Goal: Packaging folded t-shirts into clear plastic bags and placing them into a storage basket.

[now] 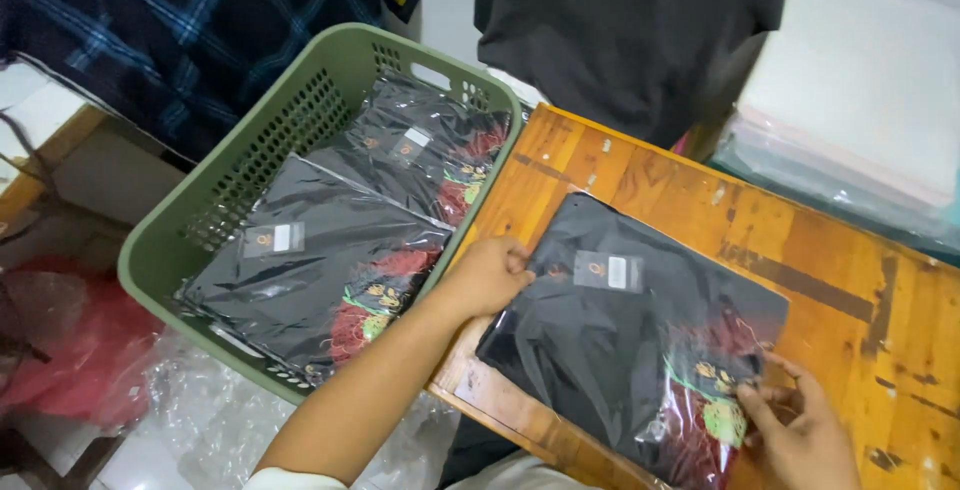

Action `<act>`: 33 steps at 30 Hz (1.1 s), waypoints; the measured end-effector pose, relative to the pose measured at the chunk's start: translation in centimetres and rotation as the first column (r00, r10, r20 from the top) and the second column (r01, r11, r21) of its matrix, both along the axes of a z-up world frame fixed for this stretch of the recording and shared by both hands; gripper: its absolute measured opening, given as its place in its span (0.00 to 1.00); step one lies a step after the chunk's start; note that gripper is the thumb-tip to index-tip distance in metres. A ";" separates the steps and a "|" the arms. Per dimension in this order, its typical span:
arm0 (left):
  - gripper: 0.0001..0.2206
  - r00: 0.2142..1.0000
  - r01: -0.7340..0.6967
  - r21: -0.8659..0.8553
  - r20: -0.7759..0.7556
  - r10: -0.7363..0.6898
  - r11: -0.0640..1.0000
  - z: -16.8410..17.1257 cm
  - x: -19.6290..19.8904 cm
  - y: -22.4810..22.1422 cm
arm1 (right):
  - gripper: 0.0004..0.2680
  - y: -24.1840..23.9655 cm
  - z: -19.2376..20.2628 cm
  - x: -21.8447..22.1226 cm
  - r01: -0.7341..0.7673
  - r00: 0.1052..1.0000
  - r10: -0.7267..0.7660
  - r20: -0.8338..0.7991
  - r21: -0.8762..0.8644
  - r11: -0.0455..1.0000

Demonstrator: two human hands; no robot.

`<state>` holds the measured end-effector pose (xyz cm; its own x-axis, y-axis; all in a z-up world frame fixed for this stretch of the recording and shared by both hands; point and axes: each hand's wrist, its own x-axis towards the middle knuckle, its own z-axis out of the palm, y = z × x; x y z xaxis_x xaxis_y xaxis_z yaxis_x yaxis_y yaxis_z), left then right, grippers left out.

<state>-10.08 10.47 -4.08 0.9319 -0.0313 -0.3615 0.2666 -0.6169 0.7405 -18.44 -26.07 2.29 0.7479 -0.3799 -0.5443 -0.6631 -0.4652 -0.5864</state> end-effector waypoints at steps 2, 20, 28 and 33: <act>0.18 0.999 0.042 -0.090 0.029 -0.039 0.995 2.2 -0.5 0.1 | 0.19 -0.3 -1.2 0.7 -0.090 0.996 0.090 0.013 0.013 0.996; 0.18 0.896 -0.263 0.319 0.432 0.108 0.911 7.3 8.9 22.8 | 0.16 25.4 -3.6 18.6 -0.564 0.549 0.581 0.601 -0.246 0.788; 0.23 0.955 -0.250 0.556 0.278 0.106 0.793 -0.7 13.1 27.6 | 0.18 33.4 -8.9 25.2 -0.643 0.520 0.842 0.142 -0.585 0.495; 0.25 0.982 -0.158 0.505 0.173 0.080 0.848 4.9 10.5 24.0 | 0.16 33.8 -6.8 24.1 -0.518 0.439 0.892 0.107 -0.781 0.349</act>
<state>0.42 34.43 0.78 0.9583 0.2370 -0.1599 0.2802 -0.8897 0.3604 5.68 7.68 -4.48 0.9247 0.3783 0.0418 0.3804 -0.9222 -0.0692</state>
